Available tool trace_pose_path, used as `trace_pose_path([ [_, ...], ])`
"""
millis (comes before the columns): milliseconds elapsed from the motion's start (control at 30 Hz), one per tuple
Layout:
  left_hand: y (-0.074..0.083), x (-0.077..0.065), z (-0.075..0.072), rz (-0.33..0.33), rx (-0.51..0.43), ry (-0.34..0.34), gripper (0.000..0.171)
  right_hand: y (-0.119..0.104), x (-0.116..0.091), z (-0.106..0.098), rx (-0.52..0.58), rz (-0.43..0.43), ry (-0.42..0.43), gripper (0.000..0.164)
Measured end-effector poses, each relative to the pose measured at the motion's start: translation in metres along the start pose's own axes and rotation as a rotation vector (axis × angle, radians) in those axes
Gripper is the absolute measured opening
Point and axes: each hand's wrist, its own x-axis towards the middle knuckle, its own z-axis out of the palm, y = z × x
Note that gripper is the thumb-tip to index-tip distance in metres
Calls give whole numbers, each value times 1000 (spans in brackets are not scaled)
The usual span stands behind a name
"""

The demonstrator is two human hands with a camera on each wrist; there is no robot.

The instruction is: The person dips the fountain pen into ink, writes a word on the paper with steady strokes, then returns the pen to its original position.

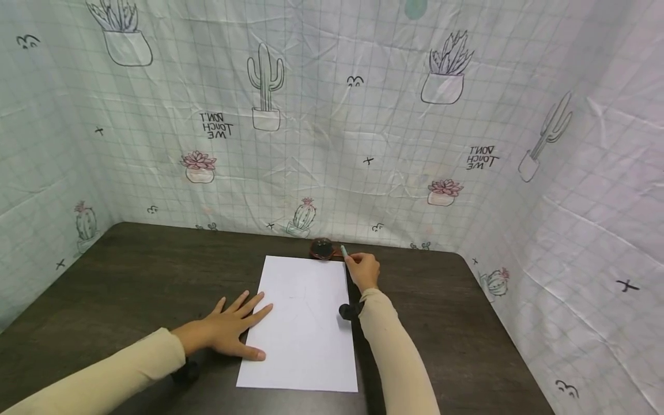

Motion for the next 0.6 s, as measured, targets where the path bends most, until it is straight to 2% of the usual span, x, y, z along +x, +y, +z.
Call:
trace_pose_path([
  [200, -2, 3, 0, 7, -10, -1, 100, 2, 0, -5, -18, -37, -17, 33],
  [400, -11, 8, 3, 6, -31, 7, 103, -1, -2, -17, -58, -136, -112, 38],
  [600, -21, 10, -4, 17, -152, 40, 105, -3, -12, -40, -83, -256, -201, 42],
])
